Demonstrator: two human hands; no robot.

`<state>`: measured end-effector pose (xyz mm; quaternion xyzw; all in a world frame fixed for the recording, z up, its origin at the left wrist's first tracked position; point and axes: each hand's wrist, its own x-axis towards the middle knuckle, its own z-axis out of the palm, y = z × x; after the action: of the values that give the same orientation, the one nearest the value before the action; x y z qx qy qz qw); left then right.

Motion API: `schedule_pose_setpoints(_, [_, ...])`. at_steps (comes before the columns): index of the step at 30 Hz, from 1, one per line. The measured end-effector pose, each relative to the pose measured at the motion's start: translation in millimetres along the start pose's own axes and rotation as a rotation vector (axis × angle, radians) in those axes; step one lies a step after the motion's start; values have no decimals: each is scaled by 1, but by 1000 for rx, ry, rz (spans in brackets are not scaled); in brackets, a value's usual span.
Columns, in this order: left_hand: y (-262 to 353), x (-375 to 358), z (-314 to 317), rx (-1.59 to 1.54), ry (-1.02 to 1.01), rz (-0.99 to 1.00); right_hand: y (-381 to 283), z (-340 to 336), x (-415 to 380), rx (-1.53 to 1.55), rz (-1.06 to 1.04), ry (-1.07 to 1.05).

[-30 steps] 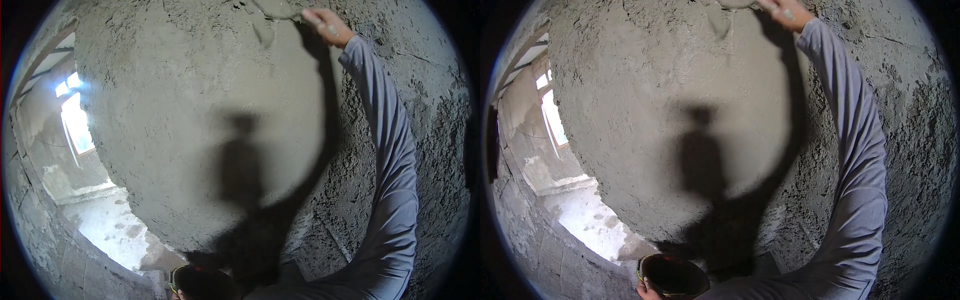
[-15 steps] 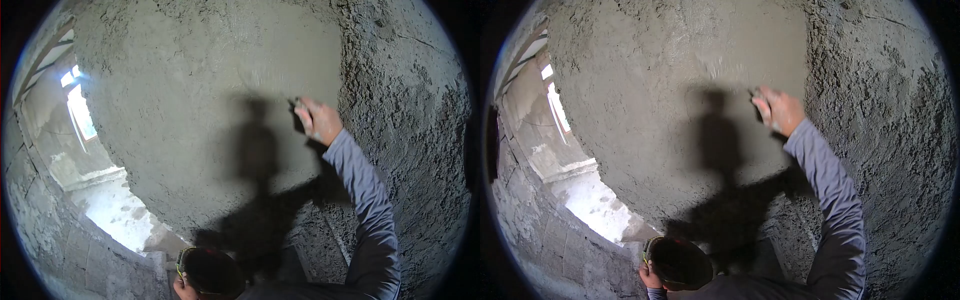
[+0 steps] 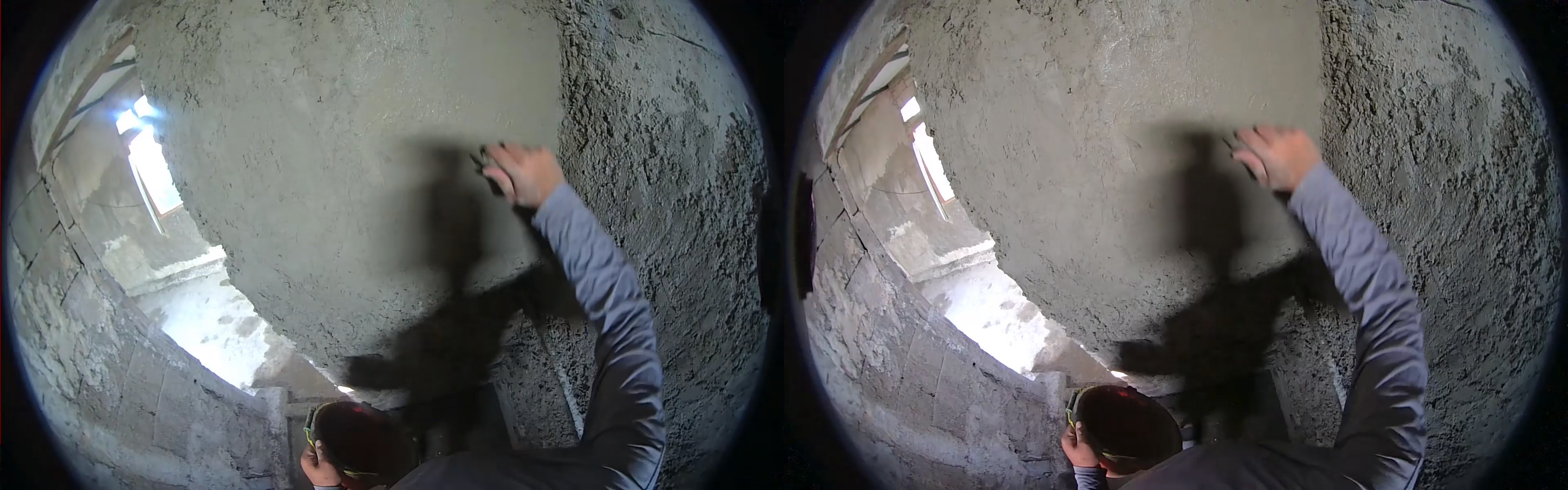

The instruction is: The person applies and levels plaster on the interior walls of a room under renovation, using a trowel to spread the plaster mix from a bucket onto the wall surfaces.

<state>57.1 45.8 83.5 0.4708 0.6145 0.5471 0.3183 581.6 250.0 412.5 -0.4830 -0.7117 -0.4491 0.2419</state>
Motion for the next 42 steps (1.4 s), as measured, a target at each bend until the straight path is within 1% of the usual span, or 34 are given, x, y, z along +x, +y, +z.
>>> schedule_pose_setpoints(2, [-5, 2, 0, -5, 25, 37, 19, -19, 54, -98, -96, -31])
schedule_pose_setpoints(4, [-20, 2, -5, -37, 84, -4, 33, -41, 104, -169, -95, 8])
schedule_pose_setpoints(6, [-23, 6, -2, -94, 109, 9, 53, -57, 151, -178, -175, 102])
schedule_pose_setpoints(8, [-22, 11, -2, -146, 139, 25, 63, -73, 187, -243, -195, 116])
schedule_pose_setpoints(9, [-20, 14, -2, -112, 138, 36, 62, -88, 203, -308, -218, 128])
schedule_pose_setpoints(10, [-18, 18, -2, -75, 136, 46, 38, -125, 207, -289, -128, 68])
schedule_pose_setpoints(11, [-21, 22, -1, -77, 133, 51, 73, -86, 230, -420, -301, 458])
schedule_pose_setpoints(13, [-30, 30, 0, -87, 131, 35, 59, -133, 237, -284, 3, 198])
schedule_pose_setpoints(14, [-31, 33, -1, -86, 126, 39, 65, -136, 244, -303, 53, 238])
schedule_pose_setpoints(16, [-32, 41, 1, -85, 106, 57, 78, -134, 246, -251, 46, 195])
schedule_pose_setpoints(17, [-13, 41, 5, -87, 103, 60, 81, -128, 241, -217, -5, 227])
schedule_pose_setpoints(18, [22, 34, 6, -77, 100, -57, 82, -116, 230, -178, -55, 252])
schedule_pose_setpoints(19, [41, 32, 7, -68, 98, -172, 88, -96, 216, -149, -8, 229])
schedule_pose_setpoints(20, [42, 35, 7, -70, 93, -169, 94, -76, 201, -125, 39, 206])
schedule_pose_setpoints(21, [43, 35, 8, -85, 94, -149, 80, -69, 178, -24, 57, 223])
schedule_pose_setpoints(22, [42, 36, 7, -100, 100, -129, 72, -59, 152, -7, 64, 224])
schedule_pose_setpoints(23, [28, 42, 7, -102, 101, -126, 57, -57, 128, 37, 123, 107])
schedule_pose_setpoints(24, [1, 49, 6, -143, 76, -49, 50, -40, 101, 96, 127, 96])
schedule_pose_setpoints(25, [-17, 53, 3, -181, 50, 27, 37, -29, 74, 90, 150, 67])
schedule_pose_setpoints(26, [-22, 55, -1, -177, 47, 26, 27, -16, 46, 134, 124, 108])
schedule_pose_setpoints(28, [-26, 56, -3, -44, 54, 27, 10, -11, 6, 121, 45, -25])
schedule_pose_setpoints(30, [-19, 56, -1, -21, 22, 21, -2, -7, -20, 6, 38, -130])
schedule_pose_setpoints(32, [-14, 52, -7, 21, -10, 8, 5, -13, -19, -37, 12, -160])
schedule_pose_setpoints(33, [-15, 52, -1, 20, 8, 64, 13, -19, -9, -93, -22, -176])
schedule_pose_setpoints(34, [-16, 51, 4, 22, 23, 115, 25, -25, 5, -153, -80, -134])
schedule_pose_setpoints(35, [-16, 49, 8, -32, 36, 107, 40, -32, 20, -211, -136, -97])
schedule_pose_setpoints(37, [-29, 52, 2, -13, -5, 114, 67, -56, 65, -219, -99, -30])
schedule_pose_setpoints(38, [-38, 52, -1, 3, -45, 110, 83, -70, 88, -248, -92, 26])
schedule_pose_setpoints(39, [-44, 52, -2, 24, -32, 106, 98, -78, 112, -301, -70, 124])
schedule_pose_setpoints(40, [-21, 48, 0, 18, -39, 110, 112, -92, 138, -322, -113, 187])
schedule_pose_setpoints(41, [21, 40, 2, -20, -45, -169, 126, -104, 160, -347, 8, 105])
schedule_pose_setpoints(42, [44, 36, 4, -55, -50, -449, 104, -138, 180, -202, 165, 59])
